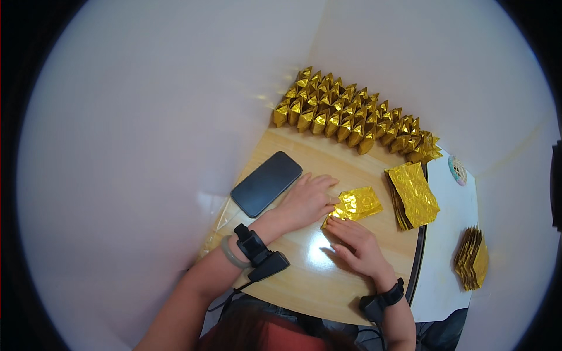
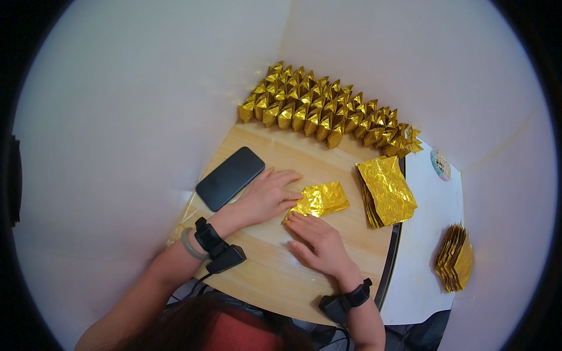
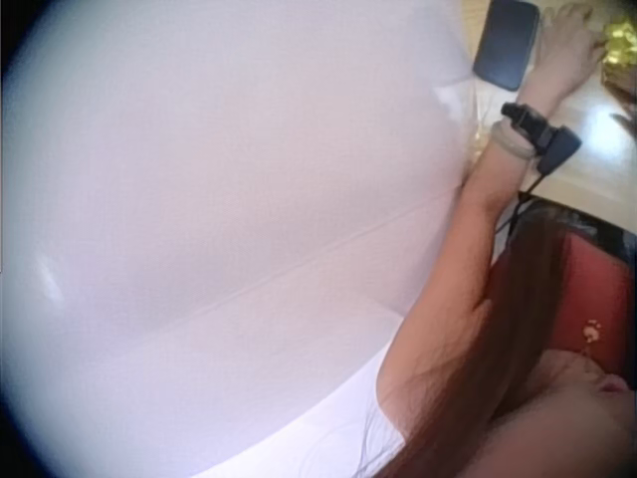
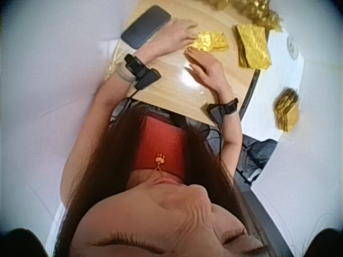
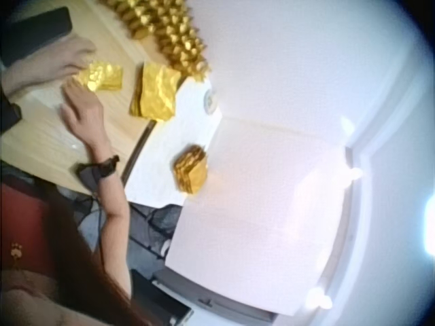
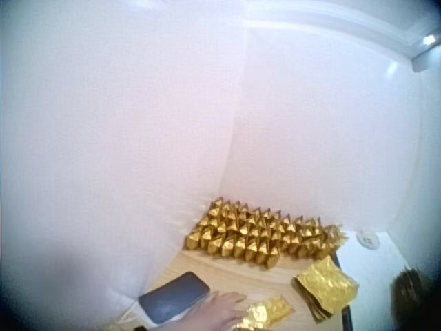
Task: Fold gold paper into decorative star shapes.
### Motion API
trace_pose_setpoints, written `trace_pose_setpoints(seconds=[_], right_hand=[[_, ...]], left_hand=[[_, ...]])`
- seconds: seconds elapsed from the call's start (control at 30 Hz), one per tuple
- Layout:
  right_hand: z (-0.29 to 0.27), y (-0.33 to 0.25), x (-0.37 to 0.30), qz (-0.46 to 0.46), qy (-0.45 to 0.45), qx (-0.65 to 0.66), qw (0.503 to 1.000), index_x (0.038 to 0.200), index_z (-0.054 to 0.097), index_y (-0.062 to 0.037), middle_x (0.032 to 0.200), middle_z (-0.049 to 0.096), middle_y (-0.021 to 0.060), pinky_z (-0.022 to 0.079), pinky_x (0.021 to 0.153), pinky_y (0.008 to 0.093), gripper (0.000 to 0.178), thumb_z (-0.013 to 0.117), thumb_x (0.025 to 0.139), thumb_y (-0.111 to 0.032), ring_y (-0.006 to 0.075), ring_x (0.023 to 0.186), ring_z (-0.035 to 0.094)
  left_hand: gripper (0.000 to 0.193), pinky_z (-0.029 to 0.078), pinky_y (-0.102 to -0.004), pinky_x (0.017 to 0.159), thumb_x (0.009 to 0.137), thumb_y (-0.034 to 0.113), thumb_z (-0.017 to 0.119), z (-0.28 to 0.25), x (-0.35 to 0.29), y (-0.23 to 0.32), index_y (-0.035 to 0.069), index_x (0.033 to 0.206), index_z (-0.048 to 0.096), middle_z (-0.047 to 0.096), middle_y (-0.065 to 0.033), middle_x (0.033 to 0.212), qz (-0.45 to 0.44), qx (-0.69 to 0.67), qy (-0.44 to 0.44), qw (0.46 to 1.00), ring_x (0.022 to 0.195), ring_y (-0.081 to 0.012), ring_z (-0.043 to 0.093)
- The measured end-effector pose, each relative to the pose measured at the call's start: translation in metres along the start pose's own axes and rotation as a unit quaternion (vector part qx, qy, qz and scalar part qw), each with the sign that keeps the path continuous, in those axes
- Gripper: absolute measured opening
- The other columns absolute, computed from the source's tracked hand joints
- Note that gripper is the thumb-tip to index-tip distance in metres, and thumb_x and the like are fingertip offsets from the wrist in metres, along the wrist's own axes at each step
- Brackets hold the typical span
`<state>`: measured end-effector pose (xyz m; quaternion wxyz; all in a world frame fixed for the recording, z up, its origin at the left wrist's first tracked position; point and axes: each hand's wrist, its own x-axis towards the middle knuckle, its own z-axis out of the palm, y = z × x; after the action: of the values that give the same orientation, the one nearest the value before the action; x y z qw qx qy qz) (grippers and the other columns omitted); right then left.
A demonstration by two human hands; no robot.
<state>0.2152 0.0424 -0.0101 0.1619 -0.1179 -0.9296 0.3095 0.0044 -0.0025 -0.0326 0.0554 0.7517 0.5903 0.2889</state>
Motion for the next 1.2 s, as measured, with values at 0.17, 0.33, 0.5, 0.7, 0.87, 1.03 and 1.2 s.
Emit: trace_pose_setpoints(seconds=[0.17, 0.33, 0.5, 0.7, 0.87, 1.03, 1.2], right_hand=[[-0.008, 0.021, -0.005, 0.074, 0.121, -0.178, 0.974, 0.128, 0.053, -0.0082, 0.134, 0.051, 0.0143, 0.025, 0.111, 0.0514, 0.053, 0.057, 0.075, -0.002, 0.0333, 0.130, 0.042], [-0.020, 0.041, -0.011, 0.105, 0.202, -0.242, 0.943, 0.120, 0.057, -0.0070, 0.128, 0.055, 0.0132, 0.030, 0.108, 0.0491, 0.044, 0.059, 0.077, 0.001, 0.0316, 0.125, 0.047], [-0.021, 0.029, -0.006, 0.047, 0.171, -0.183, 0.967, 0.090, 0.069, -0.0069, 0.093, 0.068, 0.0077, 0.048, 0.085, 0.0376, 0.018, 0.067, 0.073, -0.002, 0.0254, 0.090, 0.062], [-0.015, 0.016, -0.002, 0.030, 0.094, -0.068, 0.993, 0.106, 0.066, -0.0085, 0.111, 0.064, 0.0108, 0.044, 0.094, 0.0373, 0.034, 0.069, 0.073, -0.007, 0.0276, 0.108, 0.057], [-0.018, 0.023, -0.007, 0.081, 0.009, -0.065, 0.995, 0.128, 0.055, -0.0112, 0.134, 0.053, 0.0095, 0.027, 0.111, 0.0472, 0.055, 0.069, 0.075, -0.013, 0.0290, 0.132, 0.041], [-0.032, 0.026, -0.013, 0.107, 0.031, -0.181, 0.977, 0.129, 0.055, -0.0124, 0.135, 0.053, 0.0042, 0.021, 0.112, 0.0524, 0.059, 0.071, 0.072, -0.014, 0.0274, 0.133, 0.040], [-0.031, 0.027, -0.016, 0.102, 0.060, -0.218, 0.969, 0.125, 0.058, -0.0132, 0.132, 0.055, 0.0049, 0.029, 0.109, 0.0481, 0.058, 0.072, 0.069, -0.010, 0.0272, 0.129, 0.043]], left_hand=[[0.030, 0.029, -0.0499, 0.105, 0.086, 0.026, 0.062, 0.001, -0.001, -0.003, 0.012, 0.112, 0.067, 0.052, -0.0125, 0.129, -0.004, -0.020, -0.015, 1.000, 0.126, -0.0287, 0.041], [0.034, 0.028, -0.0504, 0.106, 0.086, 0.023, 0.061, -0.009, 0.002, 0.009, 0.010, 0.118, 0.061, 0.048, -0.0140, 0.131, -0.026, -0.027, -0.069, 0.997, 0.128, -0.0290, 0.040], [0.035, 0.029, -0.0482, 0.106, 0.085, 0.015, 0.060, 0.002, -0.003, 0.002, 0.010, 0.119, 0.060, 0.049, -0.0146, 0.129, -0.007, -0.004, -0.027, 1.000, 0.127, -0.0304, 0.040], [0.028, 0.038, -0.0398, 0.098, 0.080, 0.007, 0.061, -0.002, 0.002, 0.000, 0.010, 0.106, 0.069, 0.054, -0.0113, 0.115, 0.047, -0.019, 0.011, 0.999, 0.117, -0.0295, 0.045], [0.022, 0.044, -0.0343, 0.087, 0.078, 0.009, 0.064, -0.008, 0.001, 0.005, 0.011, 0.097, 0.073, 0.056, -0.0068, 0.102, 0.042, -0.040, -0.002, 0.998, 0.105, -0.0261, 0.049], [0.019, 0.044, -0.0339, 0.083, 0.078, 0.013, 0.067, -0.008, 0.001, 0.003, 0.012, 0.096, 0.074, 0.055, -0.0062, 0.098, 0.053, -0.028, 0.013, 0.998, 0.101, -0.0260, 0.049], [0.018, 0.045, -0.0341, 0.082, 0.078, 0.013, 0.067, -0.008, 0.001, 0.007, 0.010, 0.096, 0.072, 0.056, -0.0068, 0.096, 0.064, -0.040, 0.007, 0.997, 0.098, -0.0258, 0.051]])
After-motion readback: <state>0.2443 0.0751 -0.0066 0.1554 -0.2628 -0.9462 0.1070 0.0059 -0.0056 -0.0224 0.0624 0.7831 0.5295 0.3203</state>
